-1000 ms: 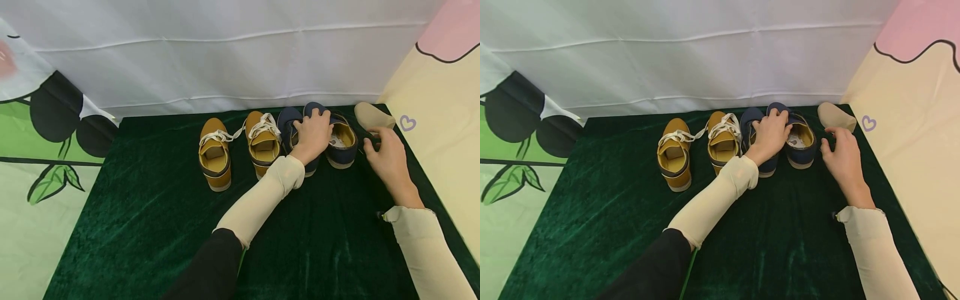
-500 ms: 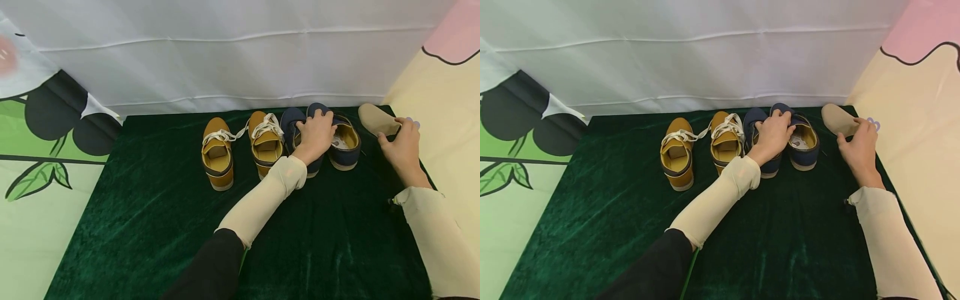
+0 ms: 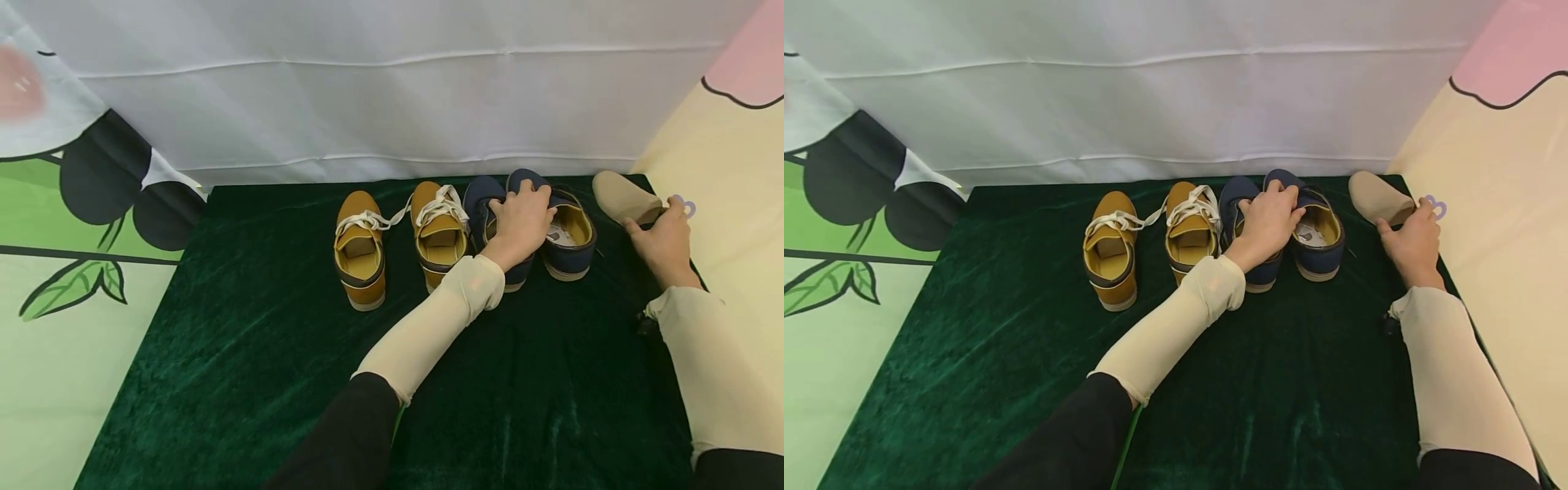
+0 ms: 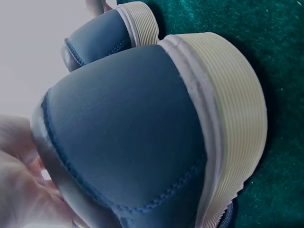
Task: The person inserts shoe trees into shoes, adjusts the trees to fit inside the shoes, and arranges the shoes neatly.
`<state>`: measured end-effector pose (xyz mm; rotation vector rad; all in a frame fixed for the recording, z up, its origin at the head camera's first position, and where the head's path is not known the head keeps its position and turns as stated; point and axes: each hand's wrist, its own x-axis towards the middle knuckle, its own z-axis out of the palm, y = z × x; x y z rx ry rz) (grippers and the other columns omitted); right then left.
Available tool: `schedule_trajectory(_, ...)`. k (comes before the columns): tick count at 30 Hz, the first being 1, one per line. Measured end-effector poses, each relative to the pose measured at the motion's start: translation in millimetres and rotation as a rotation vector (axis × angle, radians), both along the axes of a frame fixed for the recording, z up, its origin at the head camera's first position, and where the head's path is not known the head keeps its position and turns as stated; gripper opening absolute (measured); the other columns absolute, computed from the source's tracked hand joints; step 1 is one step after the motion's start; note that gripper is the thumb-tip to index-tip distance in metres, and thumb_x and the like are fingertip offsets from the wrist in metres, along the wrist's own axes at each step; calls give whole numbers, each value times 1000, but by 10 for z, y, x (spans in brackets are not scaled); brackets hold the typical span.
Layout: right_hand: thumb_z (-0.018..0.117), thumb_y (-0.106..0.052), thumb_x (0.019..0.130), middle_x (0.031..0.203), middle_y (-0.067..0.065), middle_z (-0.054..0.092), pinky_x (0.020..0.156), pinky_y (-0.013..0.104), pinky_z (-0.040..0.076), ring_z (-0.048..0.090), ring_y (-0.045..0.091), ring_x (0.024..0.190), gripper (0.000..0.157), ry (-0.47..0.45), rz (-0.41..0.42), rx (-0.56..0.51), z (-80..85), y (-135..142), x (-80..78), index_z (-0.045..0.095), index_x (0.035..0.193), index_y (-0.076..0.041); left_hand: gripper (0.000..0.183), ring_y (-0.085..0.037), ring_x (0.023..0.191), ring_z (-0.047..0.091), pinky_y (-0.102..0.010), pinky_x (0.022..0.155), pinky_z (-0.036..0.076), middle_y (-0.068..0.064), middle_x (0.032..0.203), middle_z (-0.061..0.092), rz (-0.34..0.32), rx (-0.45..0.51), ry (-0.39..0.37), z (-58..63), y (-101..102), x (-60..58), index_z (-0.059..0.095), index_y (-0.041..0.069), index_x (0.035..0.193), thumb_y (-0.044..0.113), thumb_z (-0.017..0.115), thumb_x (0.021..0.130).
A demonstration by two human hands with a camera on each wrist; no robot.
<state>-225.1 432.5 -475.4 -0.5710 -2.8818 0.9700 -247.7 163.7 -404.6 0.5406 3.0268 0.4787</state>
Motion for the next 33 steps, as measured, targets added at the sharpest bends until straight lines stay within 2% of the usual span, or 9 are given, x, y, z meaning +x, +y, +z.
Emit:
schedule_trajectory(4,49,-46,104,152,45,32,113,75,27,32,65,136,86,2,1,5,-29,42,5,12,160,9,36,-21,116,64,-52,107,42,3,139,57,-4,0,-2,0,2,13,59,33,140,46,53,107)
schedule_trajectory(9,51,-44,104,140,41,41,106,70,35,39,58,126,78,11,-4,12,-77,73,25,27,151,13,36,-20,116,63,-51,106,42,3,138,57,-11,4,-12,-2,2,23,58,33,141,46,52,108)
schedule_trajectory(12,53,-43,104,141,41,41,106,67,37,42,56,124,79,20,-3,-2,-83,79,30,26,152,14,36,-20,116,63,-51,106,41,3,138,57,-10,8,-14,0,-2,17,59,33,141,46,52,108)
schedule_trajectory(18,54,-40,103,148,43,36,111,66,35,40,56,131,81,54,-8,-26,-39,45,58,21,155,13,35,-21,119,62,-55,109,40,4,139,57,-15,18,-32,0,-8,-10,59,34,141,44,53,108)
schedule_trajectory(26,56,-39,101,147,38,34,104,56,37,40,49,127,79,136,13,-25,98,-33,197,22,154,10,35,-21,119,62,-54,108,40,4,139,58,-27,23,-33,-6,-19,-15,58,34,141,44,52,108)
schedule_trajectory(28,55,-40,101,148,36,36,102,49,39,41,47,127,79,145,16,-23,155,-68,253,23,155,8,34,-21,119,62,-54,108,40,4,139,58,-26,23,-31,-4,-21,-15,58,35,141,44,52,108)
schedule_trajectory(30,55,-41,101,147,33,38,97,39,40,44,39,121,77,165,14,-14,213,-108,317,26,154,6,35,-21,119,62,-53,108,40,5,139,58,-26,23,-29,-1,-22,-17,58,35,141,44,52,108)
schedule_trajectory(33,56,-41,100,134,24,45,82,22,34,42,15,107,72,208,8,1,287,-161,405,33,151,4,34,-21,118,62,-53,108,40,4,139,58,-27,21,-27,4,-25,-21,58,35,141,44,51,108)
